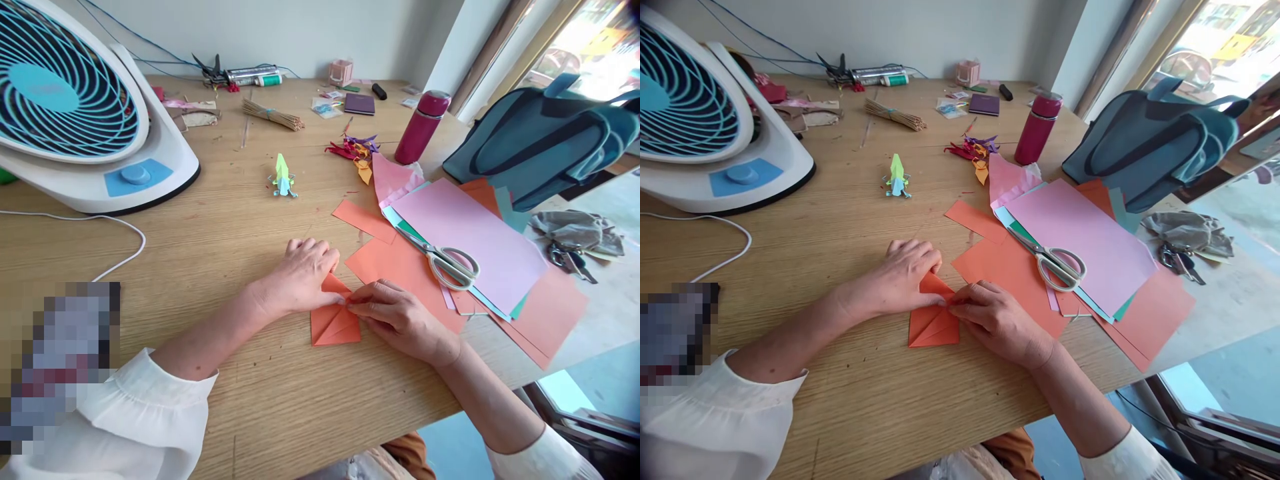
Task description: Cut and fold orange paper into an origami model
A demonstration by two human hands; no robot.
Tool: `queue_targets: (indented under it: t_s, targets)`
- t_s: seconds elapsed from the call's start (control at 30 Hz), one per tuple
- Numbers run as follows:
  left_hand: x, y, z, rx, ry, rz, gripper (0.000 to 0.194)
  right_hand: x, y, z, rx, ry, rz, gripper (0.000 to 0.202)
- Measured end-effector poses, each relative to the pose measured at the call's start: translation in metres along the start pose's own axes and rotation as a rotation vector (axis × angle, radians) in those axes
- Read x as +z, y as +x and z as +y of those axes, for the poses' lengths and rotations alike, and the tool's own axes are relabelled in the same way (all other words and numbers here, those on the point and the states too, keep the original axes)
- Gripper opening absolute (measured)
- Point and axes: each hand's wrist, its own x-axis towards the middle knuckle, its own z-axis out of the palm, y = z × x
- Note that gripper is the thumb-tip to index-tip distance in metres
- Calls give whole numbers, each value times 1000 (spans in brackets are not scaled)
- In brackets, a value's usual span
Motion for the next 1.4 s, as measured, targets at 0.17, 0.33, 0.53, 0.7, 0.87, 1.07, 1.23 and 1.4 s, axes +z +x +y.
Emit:
queue_targets:
  t_s: [0.17, 0.33, 0.53, 0.7, 0.87, 1.07, 1.23, 1.4]
  targets:
    - [-10, -4, -6, -20, -52, 13, 30, 1, -3, 1, 22, -15, -23, 29]
    - [-17, -15, 8, -4, 38, 50, 20, 1, -4, -1, 11, -33, -15, 28]
    - [-14, -43, 29, 119, 124, 133, 12, -1, -5, -3, -14, -92, -13, 29]
    - [0, -62, 28, 241, 22, 262, 15, -2, -6, -4, -21, -138, -21, 27]
    - [15, -68, 22, 366, -46, 337, 17, -3, -6, -8, -38, -189, -26, 24]
    - [23, -70, 23, 399, -17, 354, 19, -3, -7, -12, -39, -225, -30, 22]
    - [23, -71, 23, 475, 21, 388, 21, -5, -8, -13, -25, -231, -39, 22]
    - [25, -72, 23, 536, 42, 419, 20, -6, -7, -13, -23, -246, -28, 25]
